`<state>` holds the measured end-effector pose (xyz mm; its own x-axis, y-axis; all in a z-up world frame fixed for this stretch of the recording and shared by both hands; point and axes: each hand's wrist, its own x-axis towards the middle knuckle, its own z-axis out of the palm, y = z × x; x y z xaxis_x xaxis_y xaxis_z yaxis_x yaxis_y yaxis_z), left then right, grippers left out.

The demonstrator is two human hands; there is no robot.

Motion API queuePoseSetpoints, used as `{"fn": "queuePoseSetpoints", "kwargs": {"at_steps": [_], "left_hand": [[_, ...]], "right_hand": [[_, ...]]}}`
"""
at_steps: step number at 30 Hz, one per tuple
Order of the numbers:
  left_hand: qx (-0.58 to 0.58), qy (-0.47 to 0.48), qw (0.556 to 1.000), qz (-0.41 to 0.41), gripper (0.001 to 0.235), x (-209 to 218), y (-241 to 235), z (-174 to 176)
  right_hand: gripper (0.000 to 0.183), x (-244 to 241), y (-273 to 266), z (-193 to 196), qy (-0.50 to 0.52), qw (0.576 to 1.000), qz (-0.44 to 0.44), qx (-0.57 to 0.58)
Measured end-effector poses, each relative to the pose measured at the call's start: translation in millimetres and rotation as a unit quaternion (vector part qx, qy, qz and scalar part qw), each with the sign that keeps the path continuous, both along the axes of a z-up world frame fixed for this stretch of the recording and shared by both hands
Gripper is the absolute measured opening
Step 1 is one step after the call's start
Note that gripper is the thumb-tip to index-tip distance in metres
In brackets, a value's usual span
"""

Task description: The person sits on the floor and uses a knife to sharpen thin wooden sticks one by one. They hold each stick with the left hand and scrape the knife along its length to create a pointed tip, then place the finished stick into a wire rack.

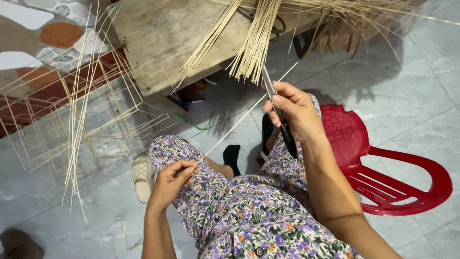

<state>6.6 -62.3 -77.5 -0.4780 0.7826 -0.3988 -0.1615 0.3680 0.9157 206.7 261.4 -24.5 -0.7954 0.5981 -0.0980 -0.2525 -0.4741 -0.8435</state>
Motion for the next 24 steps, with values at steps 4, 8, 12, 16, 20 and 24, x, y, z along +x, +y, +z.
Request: {"fn": "queuePoseSetpoints", "kwargs": {"at_steps": [4,8,12,16,20,24], "left_hand": [[0.016,0.014,0.999,-0.037,0.029,2.6,22.1,25.0],[0.094,0.063,0.992,-0.049,0.028,20.6,75.7,60.1],[0.115,0.075,0.991,-0.01,0.018,27.6,123.2,81.6],[0.177,0.102,0.979,0.003,0.013,34.7,137.2,82.3],[0.186,0.037,0.982,-0.005,0.014,43.9,134.7,74.0],[0.24,0.098,0.966,0.002,0.013,53.1,133.6,73.0]], "right_hand": [[0.031,-12.2,-22.4,4.1,-0.036,0.998,0.04,0.01],[0.034,-19.7,-49.6,13.4,-0.056,0.994,0.091,0.03],[0.039,-16.0,-61.9,19.8,-0.059,0.991,0.116,0.037],[0.04,-6.2,-58.9,20.1,-0.089,0.989,0.089,0.081],[0.038,-3.5,-56.9,16.2,-0.058,0.993,0.084,0.063],[0.039,-7.5,-60.3,12.0,-0.039,0.994,0.09,0.05]]}}
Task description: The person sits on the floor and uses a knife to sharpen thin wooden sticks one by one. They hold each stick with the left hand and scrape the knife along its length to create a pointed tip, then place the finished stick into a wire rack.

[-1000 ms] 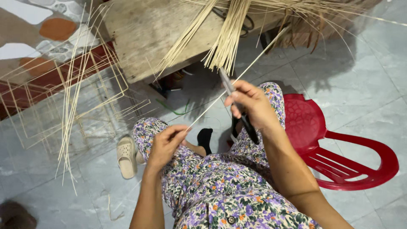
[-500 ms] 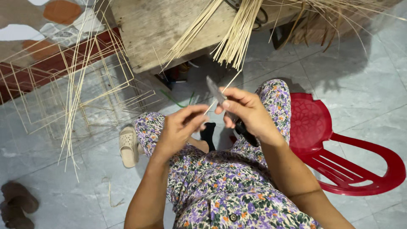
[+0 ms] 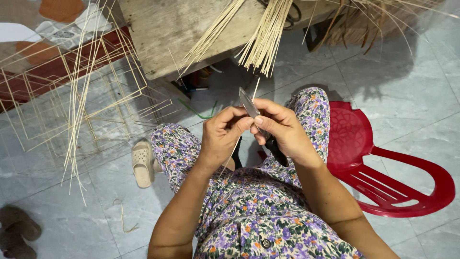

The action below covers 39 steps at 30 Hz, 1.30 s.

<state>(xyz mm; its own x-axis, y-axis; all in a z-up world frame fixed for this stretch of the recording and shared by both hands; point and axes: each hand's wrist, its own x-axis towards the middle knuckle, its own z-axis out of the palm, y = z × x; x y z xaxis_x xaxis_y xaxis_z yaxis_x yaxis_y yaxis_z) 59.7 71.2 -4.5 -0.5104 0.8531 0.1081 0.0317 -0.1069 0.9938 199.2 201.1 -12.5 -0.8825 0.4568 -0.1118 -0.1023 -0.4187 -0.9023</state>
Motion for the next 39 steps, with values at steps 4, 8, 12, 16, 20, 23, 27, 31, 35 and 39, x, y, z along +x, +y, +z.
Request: {"fn": "queuePoseSetpoints", "kwargs": {"at_steps": [4,8,12,16,20,23,27,31,35,39], "left_hand": [[-0.001,0.071,0.997,0.034,0.016,-1.3,-1.3,9.1],[-0.036,0.113,0.993,0.018,0.024,-5.6,-6.4,20.4],[-0.016,0.151,0.988,0.004,0.02,-6.9,-5.5,24.9],[-0.033,0.159,0.987,0.0,0.021,-7.7,-4.6,24.2],[-0.046,0.177,0.983,0.029,0.02,-8.7,-5.6,25.4],[-0.04,0.195,0.979,0.041,0.013,-10.1,-5.6,28.4],[0.007,0.156,0.987,0.04,0.025,-8.8,-4.5,33.3],[0.012,0.156,0.987,0.043,0.033,-5.6,-6.6,35.8],[0.023,0.166,0.985,0.042,0.036,-2.9,-6.9,37.3],[0.038,0.154,0.987,0.035,0.037,-1.0,-7.2,40.9]], "right_hand": [[0.044,-2.3,2.0,1.2,-0.001,0.999,-0.021,-0.026],[0.051,-1.2,1.8,7.5,0.033,0.999,-0.034,-0.026],[0.055,5.8,-2.2,15.4,0.08,0.992,0.006,-0.102],[0.058,8.5,-5.8,14.1,0.082,0.988,0.038,-0.125],[0.06,3.9,-10.6,8.8,0.038,0.994,0.039,-0.092],[0.061,3.0,-14.2,9.9,0.055,0.993,0.051,-0.091],[0.063,6.7,-11.2,20.5,0.091,0.982,0.051,-0.16],[0.058,9.3,-12.3,29.0,0.118,0.973,0.059,-0.192],[0.058,13.8,-16.2,31.1,0.12,0.968,0.073,-0.209],[0.059,15.6,-16.8,28.8,0.134,0.968,0.08,-0.196]]}}
